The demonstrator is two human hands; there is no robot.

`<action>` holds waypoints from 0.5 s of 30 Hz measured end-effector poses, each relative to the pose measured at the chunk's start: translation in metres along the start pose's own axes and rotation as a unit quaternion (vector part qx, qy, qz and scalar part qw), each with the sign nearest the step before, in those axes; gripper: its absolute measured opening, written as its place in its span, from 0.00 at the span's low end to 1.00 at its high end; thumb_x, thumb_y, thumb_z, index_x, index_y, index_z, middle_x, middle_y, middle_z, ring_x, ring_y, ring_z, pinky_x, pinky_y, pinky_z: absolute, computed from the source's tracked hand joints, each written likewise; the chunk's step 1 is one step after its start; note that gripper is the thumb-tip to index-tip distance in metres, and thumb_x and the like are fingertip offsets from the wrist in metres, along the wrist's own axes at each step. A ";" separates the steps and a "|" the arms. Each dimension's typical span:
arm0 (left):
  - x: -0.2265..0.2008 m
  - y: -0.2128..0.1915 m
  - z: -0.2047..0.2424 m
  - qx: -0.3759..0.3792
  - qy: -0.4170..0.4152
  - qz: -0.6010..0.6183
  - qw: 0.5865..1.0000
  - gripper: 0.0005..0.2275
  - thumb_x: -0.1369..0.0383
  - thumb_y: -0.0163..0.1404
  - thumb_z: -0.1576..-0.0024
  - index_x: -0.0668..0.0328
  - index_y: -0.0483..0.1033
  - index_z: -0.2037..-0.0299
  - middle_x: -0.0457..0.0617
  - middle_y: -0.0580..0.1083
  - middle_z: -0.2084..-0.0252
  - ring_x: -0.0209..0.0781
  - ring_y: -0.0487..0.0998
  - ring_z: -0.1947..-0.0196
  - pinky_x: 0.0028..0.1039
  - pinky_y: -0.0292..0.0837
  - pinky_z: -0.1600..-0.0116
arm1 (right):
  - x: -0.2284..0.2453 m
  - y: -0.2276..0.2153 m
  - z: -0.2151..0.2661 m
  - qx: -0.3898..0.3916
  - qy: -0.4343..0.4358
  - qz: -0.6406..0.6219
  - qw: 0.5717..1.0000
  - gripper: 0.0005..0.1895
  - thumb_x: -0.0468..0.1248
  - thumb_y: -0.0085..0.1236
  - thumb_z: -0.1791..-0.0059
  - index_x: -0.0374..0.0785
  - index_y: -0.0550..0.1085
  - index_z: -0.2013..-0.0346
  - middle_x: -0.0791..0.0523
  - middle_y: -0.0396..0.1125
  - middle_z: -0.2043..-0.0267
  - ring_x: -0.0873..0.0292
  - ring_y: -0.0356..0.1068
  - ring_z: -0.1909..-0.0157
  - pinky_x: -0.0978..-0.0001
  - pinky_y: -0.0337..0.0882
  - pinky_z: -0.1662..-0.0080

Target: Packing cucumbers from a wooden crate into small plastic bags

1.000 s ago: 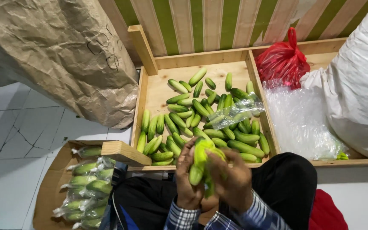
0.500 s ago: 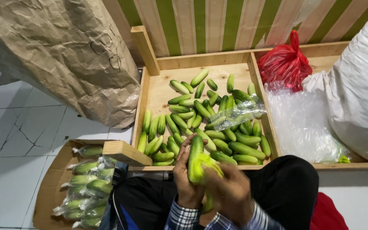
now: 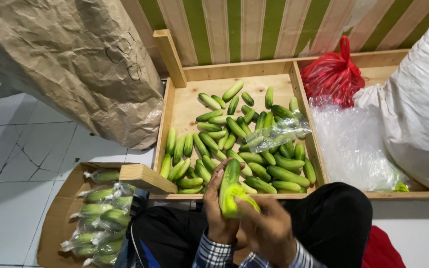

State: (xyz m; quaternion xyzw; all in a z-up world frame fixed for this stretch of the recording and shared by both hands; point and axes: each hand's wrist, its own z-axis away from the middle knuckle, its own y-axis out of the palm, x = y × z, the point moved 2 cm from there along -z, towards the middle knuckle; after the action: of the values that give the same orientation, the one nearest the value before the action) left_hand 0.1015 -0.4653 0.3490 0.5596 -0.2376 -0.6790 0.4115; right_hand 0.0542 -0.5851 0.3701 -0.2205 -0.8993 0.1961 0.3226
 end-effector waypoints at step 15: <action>-0.003 -0.002 0.007 0.024 0.000 -0.006 1.000 0.19 0.65 0.45 0.37 0.62 0.69 0.37 0.53 0.70 0.79 0.36 0.71 0.83 0.20 0.64 0.79 | 0.017 -0.006 0.006 0.002 -0.019 0.005 1.000 0.15 0.39 0.58 0.48 0.44 0.76 0.46 0.47 0.70 0.56 0.53 0.71 0.67 0.63 0.75 0.60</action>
State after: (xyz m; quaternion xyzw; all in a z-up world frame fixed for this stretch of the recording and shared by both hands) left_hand 0.0944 -0.4621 0.3508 0.5707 -0.2500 -0.6758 0.3938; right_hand 0.0369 -0.5822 0.3770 -0.2210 -0.9039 0.2034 0.3045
